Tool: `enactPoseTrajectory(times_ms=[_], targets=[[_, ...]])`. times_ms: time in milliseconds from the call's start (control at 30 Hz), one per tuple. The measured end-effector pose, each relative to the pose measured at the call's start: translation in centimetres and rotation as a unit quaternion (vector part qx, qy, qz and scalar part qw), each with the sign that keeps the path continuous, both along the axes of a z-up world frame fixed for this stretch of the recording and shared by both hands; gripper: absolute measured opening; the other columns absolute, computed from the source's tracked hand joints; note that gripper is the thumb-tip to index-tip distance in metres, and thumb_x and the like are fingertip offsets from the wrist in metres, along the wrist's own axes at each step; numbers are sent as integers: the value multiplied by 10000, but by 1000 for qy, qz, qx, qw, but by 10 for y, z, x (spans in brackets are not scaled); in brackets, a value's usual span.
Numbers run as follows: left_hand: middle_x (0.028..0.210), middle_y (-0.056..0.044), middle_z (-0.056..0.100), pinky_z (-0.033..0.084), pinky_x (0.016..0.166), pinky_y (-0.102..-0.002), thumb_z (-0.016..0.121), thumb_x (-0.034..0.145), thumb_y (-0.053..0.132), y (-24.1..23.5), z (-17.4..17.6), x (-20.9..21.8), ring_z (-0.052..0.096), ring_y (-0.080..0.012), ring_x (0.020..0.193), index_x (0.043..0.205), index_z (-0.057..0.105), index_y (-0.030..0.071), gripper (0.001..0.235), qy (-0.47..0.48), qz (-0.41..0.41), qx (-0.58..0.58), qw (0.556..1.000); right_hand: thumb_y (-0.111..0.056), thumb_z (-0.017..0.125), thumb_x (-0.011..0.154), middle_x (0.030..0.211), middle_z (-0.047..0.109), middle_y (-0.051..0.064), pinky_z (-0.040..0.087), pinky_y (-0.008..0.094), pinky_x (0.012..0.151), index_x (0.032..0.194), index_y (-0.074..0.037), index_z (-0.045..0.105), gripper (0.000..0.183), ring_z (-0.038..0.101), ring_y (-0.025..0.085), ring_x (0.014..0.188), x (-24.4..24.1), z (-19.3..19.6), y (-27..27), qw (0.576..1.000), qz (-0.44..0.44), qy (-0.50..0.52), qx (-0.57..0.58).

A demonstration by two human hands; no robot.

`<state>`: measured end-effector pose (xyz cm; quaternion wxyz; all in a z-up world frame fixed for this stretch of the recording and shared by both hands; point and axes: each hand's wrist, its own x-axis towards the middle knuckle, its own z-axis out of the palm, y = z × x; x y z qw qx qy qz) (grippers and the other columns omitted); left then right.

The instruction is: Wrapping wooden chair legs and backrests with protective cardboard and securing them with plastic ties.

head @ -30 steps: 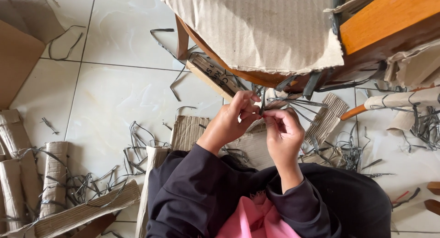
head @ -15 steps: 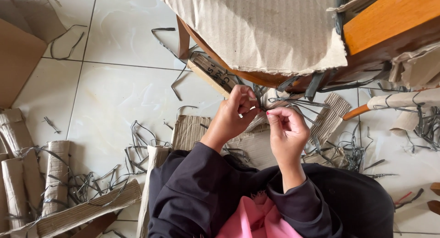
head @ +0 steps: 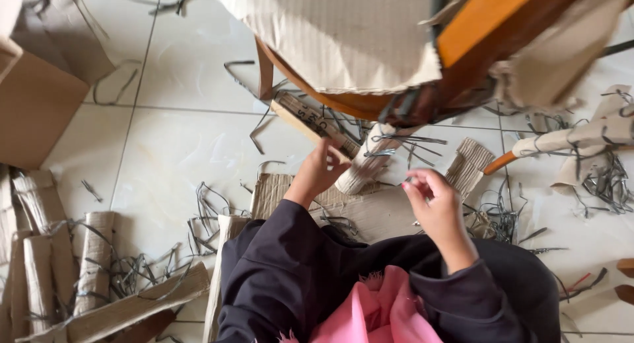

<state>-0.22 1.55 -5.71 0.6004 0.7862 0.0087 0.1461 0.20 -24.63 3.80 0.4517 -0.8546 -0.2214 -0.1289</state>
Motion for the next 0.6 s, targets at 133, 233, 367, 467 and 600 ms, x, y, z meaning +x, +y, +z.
enactPoseTrajectory(times_ms=[133, 233, 367, 467, 600], targets=[[1121, -120, 704, 540, 949, -513, 791, 782, 456, -1, -110, 0, 679, -374, 1116, 1249, 589, 153, 592, 275, -93, 221, 931, -146, 748, 879, 891, 778, 161, 584, 460, 750, 1132, -101, 757, 257, 736, 335, 854, -4, 4, -80, 947, 11, 220, -234], [1289, -100, 681, 526, 1039, -423, 770, 789, 590, -7, -114, -7, 643, -301, 1248, 1243, 644, 190, 617, 361, -154, 300, 870, -272, 722, 897, 1067, 821, 173, 591, 467, 944, 1189, -103, 772, 341, 749, 339, 1100, 8, -63, -160, 867, -20, 354, -349], [1248, -42, 701, 532, 1034, -373, 765, 812, 555, -18, -135, -11, 652, -230, 1237, 1241, 654, 226, 551, 377, -140, 297, 866, -316, 708, 916, 1062, 829, 99, 582, 459, 964, 1150, -188, 788, 279, 740, 313, 1116, 14, -96, -187, 896, -57, 328, -293], [1116, -36, 764, 545, 1018, -360, 761, 832, 464, -31, -114, -32, 687, -213, 1183, 1283, 636, 180, 547, 390, -148, 267, 869, -359, 694, 908, 1095, 822, 81, 578, 432, 997, 1131, -235, 784, 271, 730, 299, 1153, -6, -65, -159, 869, -36, 344, -353], [1166, -29, 756, 540, 1039, -392, 732, 812, 494, -61, -47, -61, 658, -213, 1222, 1274, 635, 218, 546, 423, -173, 315, 832, -376, 674, 914, 1157, 802, 37, 583, 395, 986, 1138, -264, 769, 267, 729, 263, 1151, -10, -76, -153, 854, 18, 331, -401]])
